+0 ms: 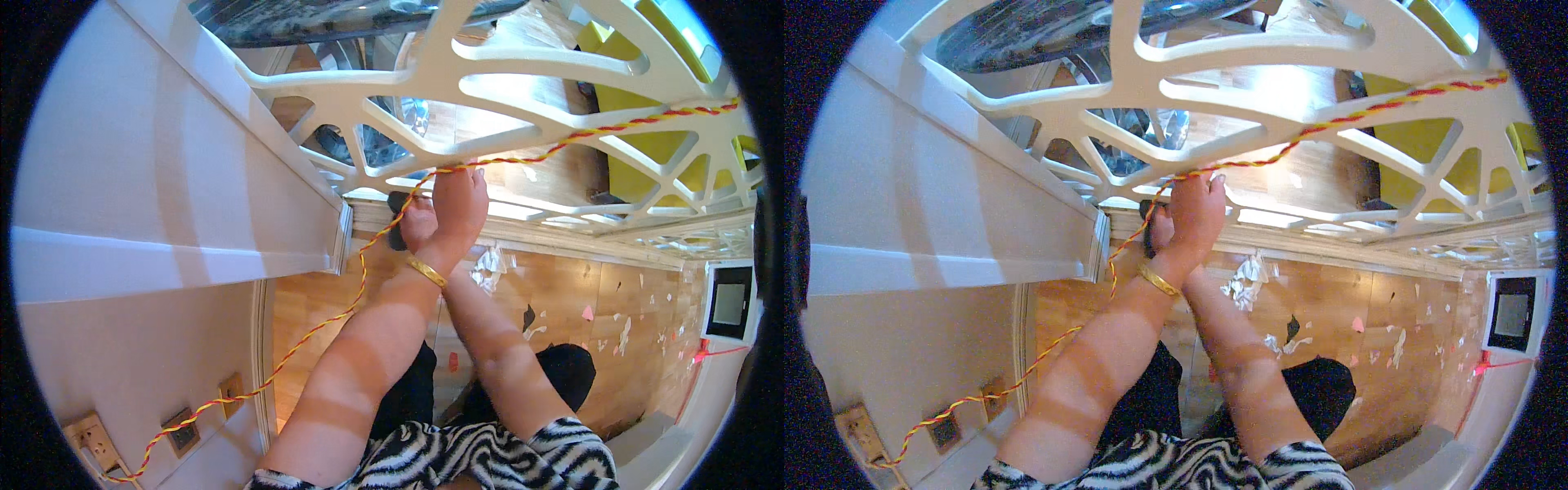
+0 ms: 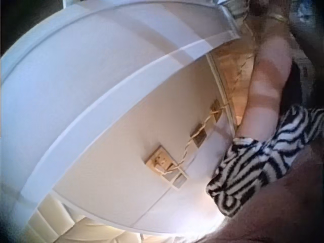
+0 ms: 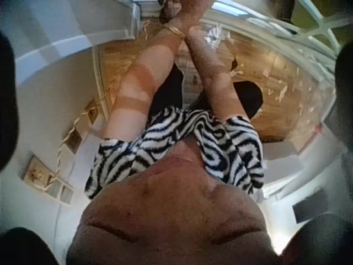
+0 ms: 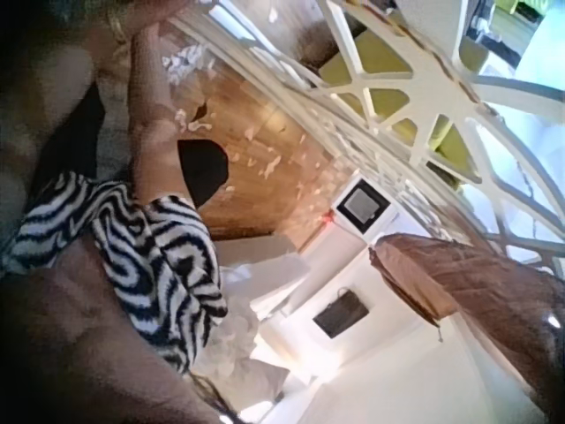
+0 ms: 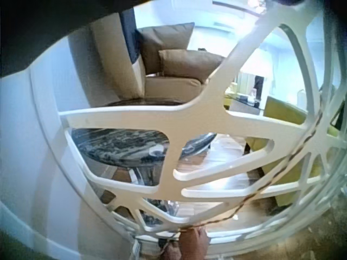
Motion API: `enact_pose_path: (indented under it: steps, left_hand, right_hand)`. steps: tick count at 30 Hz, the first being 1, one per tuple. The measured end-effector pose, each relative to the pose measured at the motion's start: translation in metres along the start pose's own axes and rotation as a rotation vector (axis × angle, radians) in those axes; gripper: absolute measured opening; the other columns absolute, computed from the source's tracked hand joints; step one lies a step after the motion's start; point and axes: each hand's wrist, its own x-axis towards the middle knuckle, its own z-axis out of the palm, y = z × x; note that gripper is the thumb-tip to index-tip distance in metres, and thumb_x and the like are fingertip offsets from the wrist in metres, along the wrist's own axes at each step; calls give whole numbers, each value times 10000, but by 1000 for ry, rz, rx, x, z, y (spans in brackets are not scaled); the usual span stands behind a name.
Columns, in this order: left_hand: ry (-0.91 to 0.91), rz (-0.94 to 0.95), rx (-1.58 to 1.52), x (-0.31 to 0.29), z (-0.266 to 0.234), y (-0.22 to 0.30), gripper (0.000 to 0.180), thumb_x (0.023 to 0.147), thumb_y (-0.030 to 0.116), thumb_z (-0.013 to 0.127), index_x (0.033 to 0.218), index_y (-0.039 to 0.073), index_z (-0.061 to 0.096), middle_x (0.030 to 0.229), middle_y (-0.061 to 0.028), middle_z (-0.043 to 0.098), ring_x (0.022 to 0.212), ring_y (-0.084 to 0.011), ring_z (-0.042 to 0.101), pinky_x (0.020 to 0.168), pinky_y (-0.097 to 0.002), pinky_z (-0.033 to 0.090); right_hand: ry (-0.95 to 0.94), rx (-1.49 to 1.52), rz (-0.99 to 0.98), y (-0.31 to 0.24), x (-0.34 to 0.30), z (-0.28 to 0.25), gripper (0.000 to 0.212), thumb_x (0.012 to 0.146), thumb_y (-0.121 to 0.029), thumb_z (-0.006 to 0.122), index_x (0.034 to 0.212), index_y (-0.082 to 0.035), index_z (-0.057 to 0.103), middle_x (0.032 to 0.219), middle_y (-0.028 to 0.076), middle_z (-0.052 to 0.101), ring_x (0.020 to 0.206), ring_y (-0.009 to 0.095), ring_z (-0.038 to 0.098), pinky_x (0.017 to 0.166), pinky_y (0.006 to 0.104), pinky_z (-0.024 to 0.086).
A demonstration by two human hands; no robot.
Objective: The person wipes a padded geometric headboard with a dark cloth, then kneels to wipe a white decorative wall panel with an intricate pattern. The person uses a cloth to clean both surfaces.
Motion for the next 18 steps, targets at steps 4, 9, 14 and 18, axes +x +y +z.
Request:
enact_pose_path:
  steps: [4, 9, 14, 18]
  left_hand:
    - [-59, -27, 3, -1, -3, 0, 206, 843, 99, 598, 1007, -8, 661, 925, -224, 656, 888, -396, 623, 811, -468, 498]
    - [5, 7, -27, 0, -3, 1, 210, 850, 137, 603, 977, -18, 668, 904, -236, 662, 900, -409, 623, 833, -474, 486]
    - [-22, 12, 18, 1, -6, -6, 198, 869, 150, 585, 919, -20, 673, 901, -248, 659, 866, -416, 630, 798, -482, 498]
    - [-90, -32, 6, 3, -14, -6, 194, 870, 181, 596, 876, 9, 686, 823, -231, 660, 802, -394, 644, 711, -465, 508]
  right_hand:
    - [67, 205, 4, -17, 7, 21, 356, 902, -369, 534, 1174, -145, 578, 1076, 152, 638, 956, 312, 621, 757, 437, 499]
    - [178, 144, 140, 1, 15, 2, 363, 912, -361, 524, 1205, -151, 568, 1141, 149, 615, 1046, 285, 594, 811, 413, 488]
    - [248, 488, 250, -48, 9, -23, 352, 921, -326, 507, 1219, -144, 555, 1152, 141, 601, 1088, 274, 571, 840, 403, 478]
    - [137, 234, 25, 2, 12, -18, 320, 915, -286, 503, 1181, -116, 549, 1119, 143, 601, 1068, 291, 574, 833, 412, 482]
